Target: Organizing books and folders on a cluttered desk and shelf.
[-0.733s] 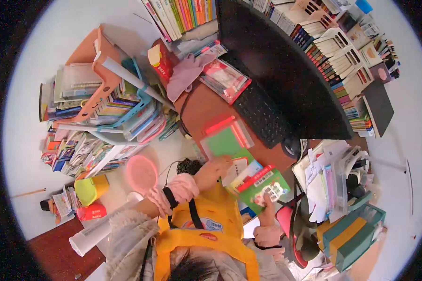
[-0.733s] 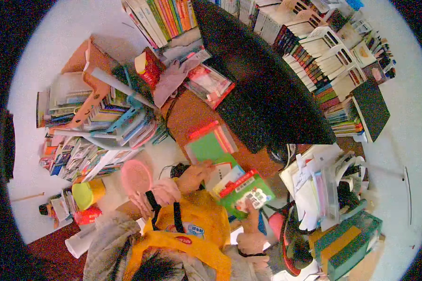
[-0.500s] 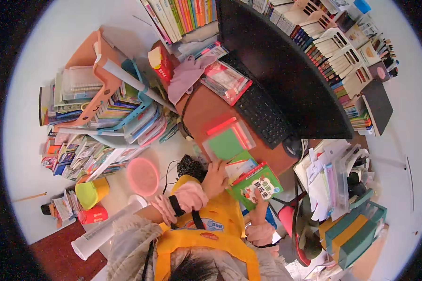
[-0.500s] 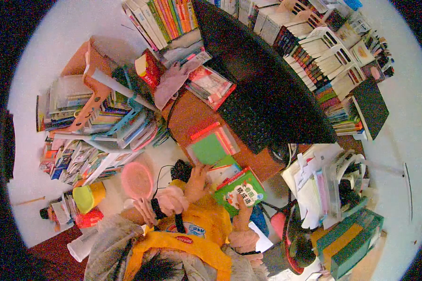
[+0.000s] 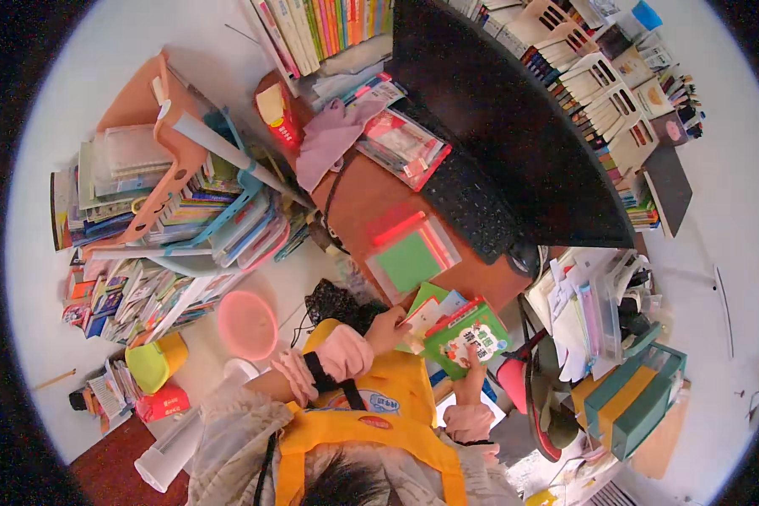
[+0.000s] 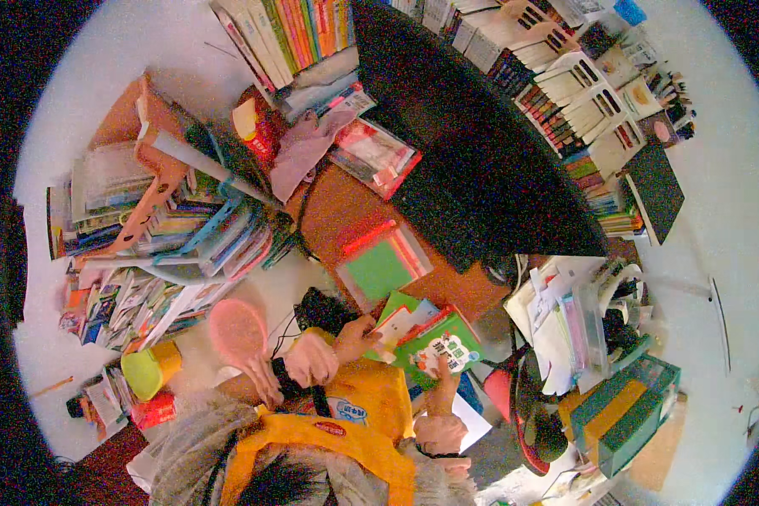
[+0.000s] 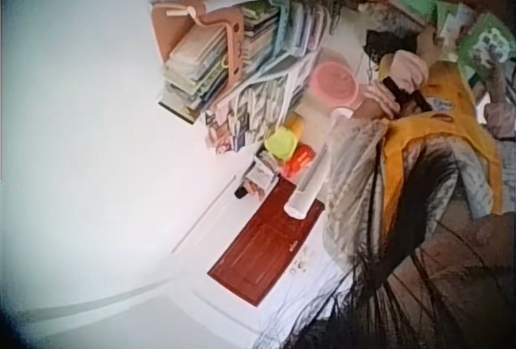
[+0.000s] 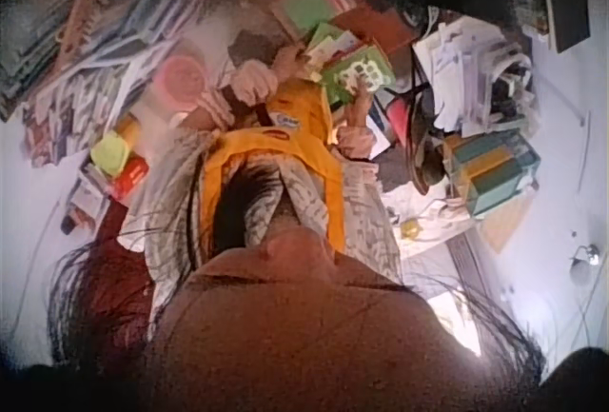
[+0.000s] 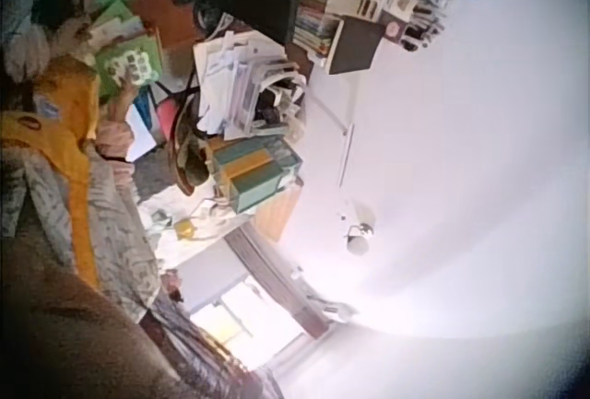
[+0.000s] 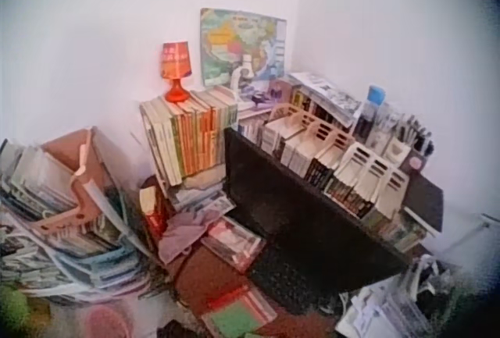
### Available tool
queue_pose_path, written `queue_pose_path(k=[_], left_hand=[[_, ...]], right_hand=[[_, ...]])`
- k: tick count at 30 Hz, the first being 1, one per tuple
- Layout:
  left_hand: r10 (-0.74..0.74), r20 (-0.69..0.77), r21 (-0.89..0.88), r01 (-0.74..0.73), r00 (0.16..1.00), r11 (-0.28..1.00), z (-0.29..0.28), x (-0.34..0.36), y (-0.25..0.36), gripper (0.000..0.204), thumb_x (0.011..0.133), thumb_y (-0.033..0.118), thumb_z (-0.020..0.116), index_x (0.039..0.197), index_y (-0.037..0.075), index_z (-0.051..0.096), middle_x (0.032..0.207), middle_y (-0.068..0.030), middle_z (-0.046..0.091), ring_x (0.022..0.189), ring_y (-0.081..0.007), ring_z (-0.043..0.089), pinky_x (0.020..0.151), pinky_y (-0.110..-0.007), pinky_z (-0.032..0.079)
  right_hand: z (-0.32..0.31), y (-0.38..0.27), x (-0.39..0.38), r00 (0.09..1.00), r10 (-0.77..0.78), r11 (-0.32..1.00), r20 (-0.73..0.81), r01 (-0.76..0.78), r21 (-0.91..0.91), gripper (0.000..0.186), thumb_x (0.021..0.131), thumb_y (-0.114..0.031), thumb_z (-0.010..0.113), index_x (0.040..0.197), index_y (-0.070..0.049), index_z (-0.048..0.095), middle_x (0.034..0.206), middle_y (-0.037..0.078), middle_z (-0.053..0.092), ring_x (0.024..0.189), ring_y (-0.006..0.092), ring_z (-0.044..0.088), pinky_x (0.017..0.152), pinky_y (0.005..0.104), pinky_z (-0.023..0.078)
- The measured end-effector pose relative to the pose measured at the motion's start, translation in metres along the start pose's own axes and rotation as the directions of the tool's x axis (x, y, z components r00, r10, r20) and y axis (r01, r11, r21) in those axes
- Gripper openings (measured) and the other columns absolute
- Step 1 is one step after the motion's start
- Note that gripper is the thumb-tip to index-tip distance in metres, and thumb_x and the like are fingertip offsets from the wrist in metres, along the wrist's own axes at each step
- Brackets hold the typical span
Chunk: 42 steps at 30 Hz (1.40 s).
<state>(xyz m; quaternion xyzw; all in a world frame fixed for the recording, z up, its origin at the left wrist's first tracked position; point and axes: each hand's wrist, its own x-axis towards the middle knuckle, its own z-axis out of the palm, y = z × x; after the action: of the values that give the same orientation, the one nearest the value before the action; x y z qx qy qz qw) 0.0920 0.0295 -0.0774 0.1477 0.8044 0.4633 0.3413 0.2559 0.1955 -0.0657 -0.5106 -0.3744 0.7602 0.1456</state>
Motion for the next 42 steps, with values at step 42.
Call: queue_pose_path(k=[42], left_hand=[[0.33, -0.416, 0.308, -0.211, 0.847, 0.928, -0.072, 0.04, -0.015, 0.033, 0.066, 0.018, 0.072, 0.09, -0.001, 0.059, 0.097, -0.02, 0.057, 0.081, -0.0392, 0.058, 0.067, -0.04, 0.049]], right_hand=[[0.104, -0.019, 0.057, 0.978, 0.123, 0.978, 0.168, -0.091, -0.187, 0.043, 0.074, -0.005, 0.068, 0.113, 0.0, 0.049, 0.103, 0.012, 0.06, 0.083, 0.0231, 0.063, 0.068, 0.0342, 0.055]])
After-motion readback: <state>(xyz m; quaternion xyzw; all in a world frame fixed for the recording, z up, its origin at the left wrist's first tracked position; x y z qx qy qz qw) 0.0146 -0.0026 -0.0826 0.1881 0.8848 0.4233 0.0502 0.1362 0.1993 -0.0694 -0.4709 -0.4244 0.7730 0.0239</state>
